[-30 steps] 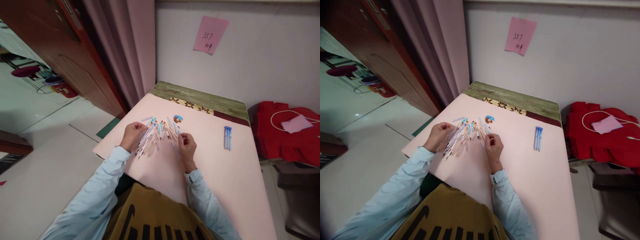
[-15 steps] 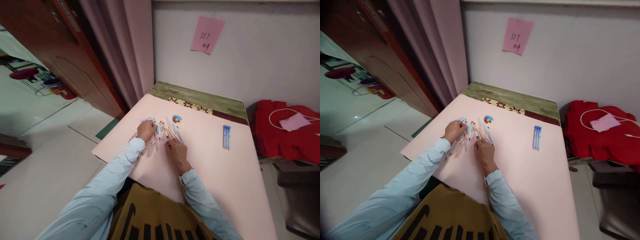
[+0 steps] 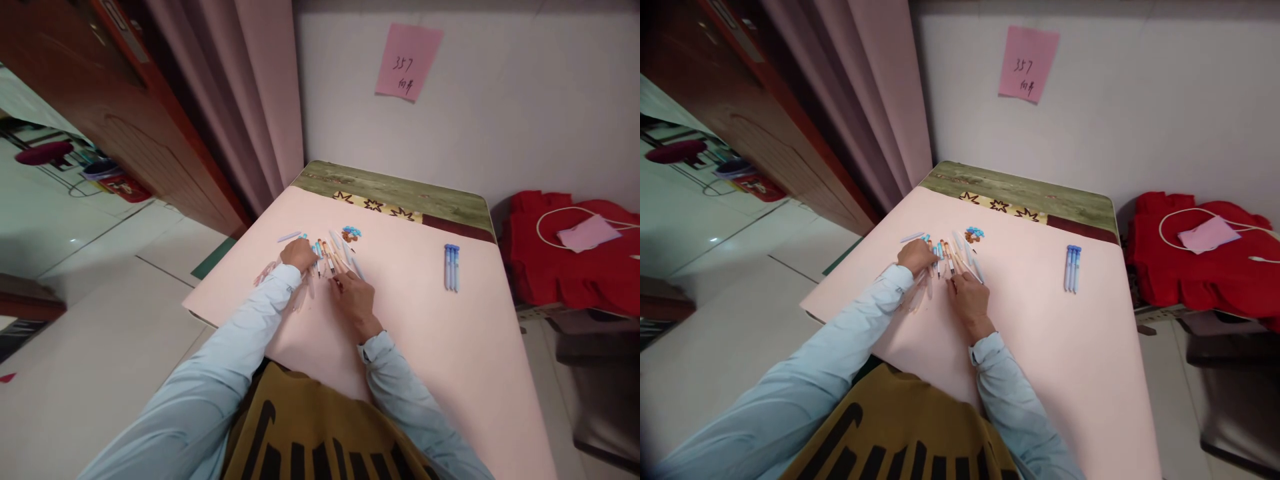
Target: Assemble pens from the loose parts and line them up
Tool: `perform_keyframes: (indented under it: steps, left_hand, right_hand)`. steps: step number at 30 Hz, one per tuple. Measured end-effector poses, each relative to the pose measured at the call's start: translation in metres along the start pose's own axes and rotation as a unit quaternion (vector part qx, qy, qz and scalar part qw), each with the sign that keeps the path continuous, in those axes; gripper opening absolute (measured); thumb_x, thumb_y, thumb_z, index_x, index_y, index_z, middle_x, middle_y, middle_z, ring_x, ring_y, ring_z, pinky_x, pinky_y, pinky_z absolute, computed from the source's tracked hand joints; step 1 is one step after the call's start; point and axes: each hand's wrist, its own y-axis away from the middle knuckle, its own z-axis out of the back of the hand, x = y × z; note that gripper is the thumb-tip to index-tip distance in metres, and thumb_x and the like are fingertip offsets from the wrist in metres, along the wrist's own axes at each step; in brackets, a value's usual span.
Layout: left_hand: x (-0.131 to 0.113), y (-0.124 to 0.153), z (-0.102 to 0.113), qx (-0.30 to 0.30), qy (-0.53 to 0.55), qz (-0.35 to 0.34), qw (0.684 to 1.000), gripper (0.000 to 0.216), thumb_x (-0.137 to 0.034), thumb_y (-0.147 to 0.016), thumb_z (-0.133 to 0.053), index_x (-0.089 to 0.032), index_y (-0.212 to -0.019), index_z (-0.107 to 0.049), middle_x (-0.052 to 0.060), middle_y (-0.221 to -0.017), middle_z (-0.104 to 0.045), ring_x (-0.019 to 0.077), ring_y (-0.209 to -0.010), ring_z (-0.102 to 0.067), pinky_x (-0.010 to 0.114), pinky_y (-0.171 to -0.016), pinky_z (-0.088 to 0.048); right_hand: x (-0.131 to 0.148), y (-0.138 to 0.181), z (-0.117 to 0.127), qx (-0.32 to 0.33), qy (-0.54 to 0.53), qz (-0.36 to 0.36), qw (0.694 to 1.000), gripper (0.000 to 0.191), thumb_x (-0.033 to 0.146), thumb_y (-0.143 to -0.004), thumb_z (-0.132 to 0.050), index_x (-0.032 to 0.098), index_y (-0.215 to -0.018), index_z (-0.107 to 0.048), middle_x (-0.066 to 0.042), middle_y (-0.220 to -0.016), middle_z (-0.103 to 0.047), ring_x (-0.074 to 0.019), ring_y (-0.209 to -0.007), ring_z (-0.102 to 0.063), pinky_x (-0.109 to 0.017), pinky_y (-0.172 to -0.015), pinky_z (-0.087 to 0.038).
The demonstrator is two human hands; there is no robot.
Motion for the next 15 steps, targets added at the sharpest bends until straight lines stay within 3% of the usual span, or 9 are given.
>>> perform_keyframes:
  steps: [15]
  left_hand:
    - [-0.0063, -0.0032, -0.0079, -0.006, 0.022, 0.007, 1.000, 0.040, -0.027, -0.070, -0.070, -0.010, -0.106, -0.072, 0.025, -0.111, -0.070, 0.0377, -0.108, -0.065, 0.041, -0.082, -0.051]
  right_hand:
    - [-0.0010, 0.0000, 0.0005, -0.002, 0.009, -0.009, 1.000, 0.027, 0.040, -0.097, -0.051, 0.024, -0.094, -0.074, -0.002, -0.091, -0.071, -0.0136, -0.076, -0.063, -0.026, -0.056, -0.028]
